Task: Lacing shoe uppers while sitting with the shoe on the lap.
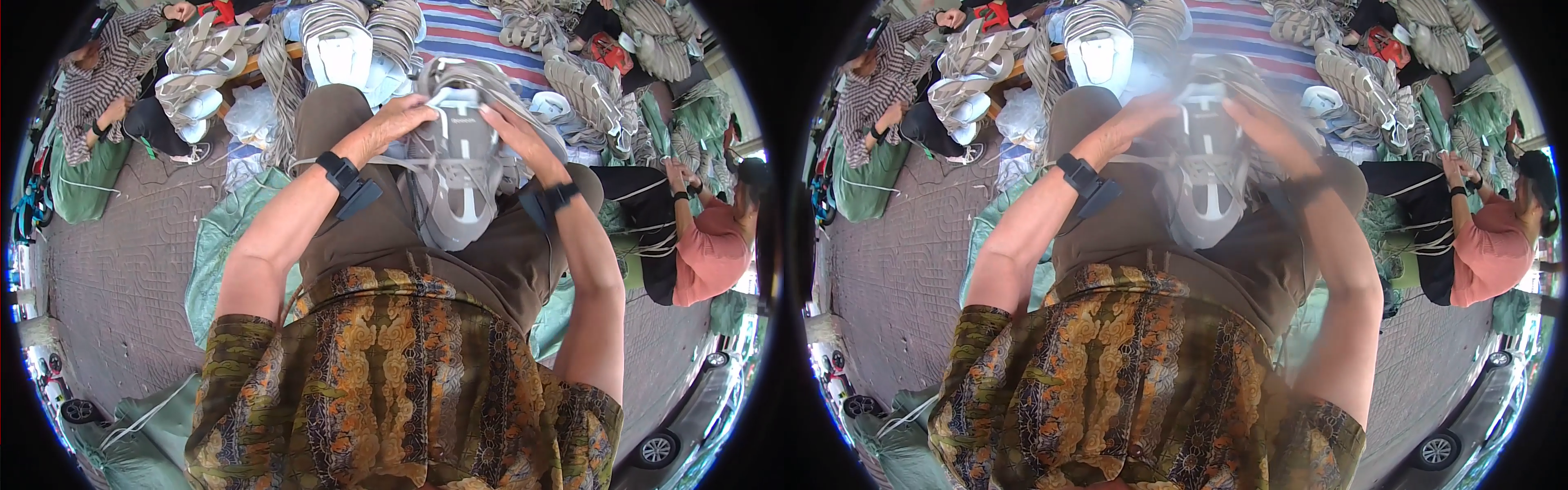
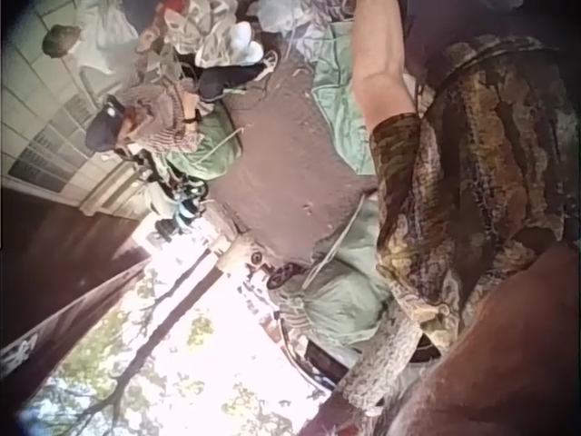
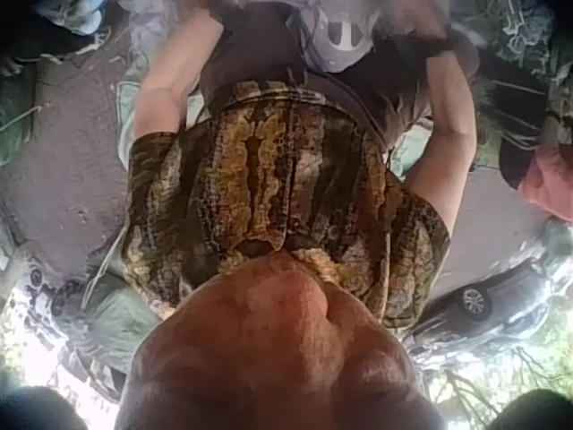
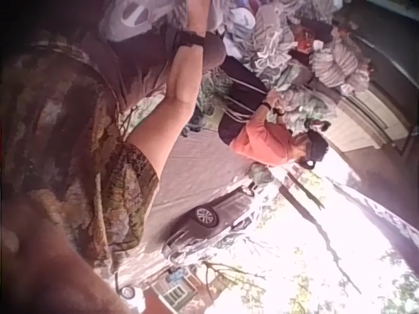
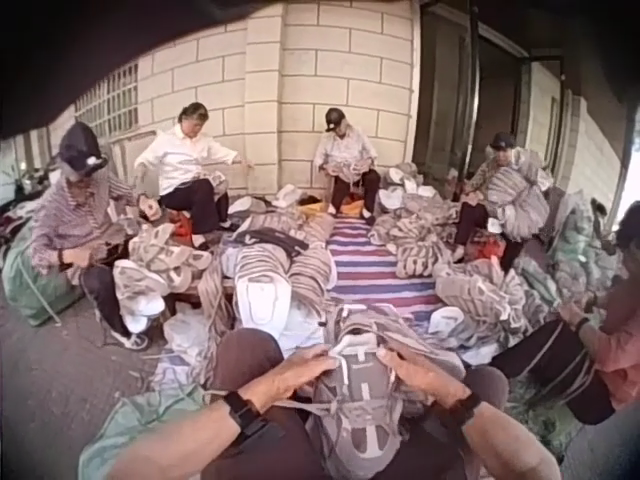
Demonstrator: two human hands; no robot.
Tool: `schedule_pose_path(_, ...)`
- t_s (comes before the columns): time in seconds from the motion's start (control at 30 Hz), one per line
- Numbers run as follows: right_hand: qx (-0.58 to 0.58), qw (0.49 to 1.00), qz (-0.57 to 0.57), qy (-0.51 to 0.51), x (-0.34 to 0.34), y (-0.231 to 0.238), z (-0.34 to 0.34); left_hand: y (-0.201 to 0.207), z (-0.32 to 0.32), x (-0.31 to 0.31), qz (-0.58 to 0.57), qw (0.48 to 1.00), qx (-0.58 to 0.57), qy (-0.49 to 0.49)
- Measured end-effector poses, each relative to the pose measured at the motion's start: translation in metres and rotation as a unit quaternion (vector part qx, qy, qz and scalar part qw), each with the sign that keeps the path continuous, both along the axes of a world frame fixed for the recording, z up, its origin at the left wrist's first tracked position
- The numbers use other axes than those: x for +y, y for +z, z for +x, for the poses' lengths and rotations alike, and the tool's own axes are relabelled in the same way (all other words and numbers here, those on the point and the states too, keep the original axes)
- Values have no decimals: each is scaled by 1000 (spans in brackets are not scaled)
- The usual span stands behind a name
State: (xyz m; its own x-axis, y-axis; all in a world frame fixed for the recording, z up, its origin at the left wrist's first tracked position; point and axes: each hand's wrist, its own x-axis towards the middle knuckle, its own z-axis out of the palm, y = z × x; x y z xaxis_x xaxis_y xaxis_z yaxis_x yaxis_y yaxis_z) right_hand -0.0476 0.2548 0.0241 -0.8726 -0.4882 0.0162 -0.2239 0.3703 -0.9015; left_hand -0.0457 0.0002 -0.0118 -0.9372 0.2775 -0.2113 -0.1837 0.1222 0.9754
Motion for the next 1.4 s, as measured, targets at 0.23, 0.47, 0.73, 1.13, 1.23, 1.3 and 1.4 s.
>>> schedule_pose_path(0.23, -39, 995, -41, -81, 44, 19, 63, -8, -13, 42, -148, 960, 226, -80)
schedule_pose_path(0.47, -49, 993, 89, -62, 44, -3, 15, -6, -29, 34, -170, 952, 203, -155)
schedule_pose_path(0.73, 172, 976, 127, -44, 54, -9, 28, 15, 13, 26, -316, 914, 253, -15)
schedule_pose_path(1.13, 386, 851, 340, 105, 29, 20, 28, 19, 1, 29, -418, 716, 533, -170)
schedule_pose_path(1.23, 400, 815, 385, 167, 36, 24, 22, 55, 9, 44, -457, 746, 391, -286)
schedule_pose_path(1.3, 413, 795, 400, 192, 30, 26, 19, 61, 8, 47, -486, 725, 372, -317)
schedule_pose_path(1.4, 466, 746, 412, 237, 22, 24, 14, 64, 2, 45, -517, 683, 364, -367)
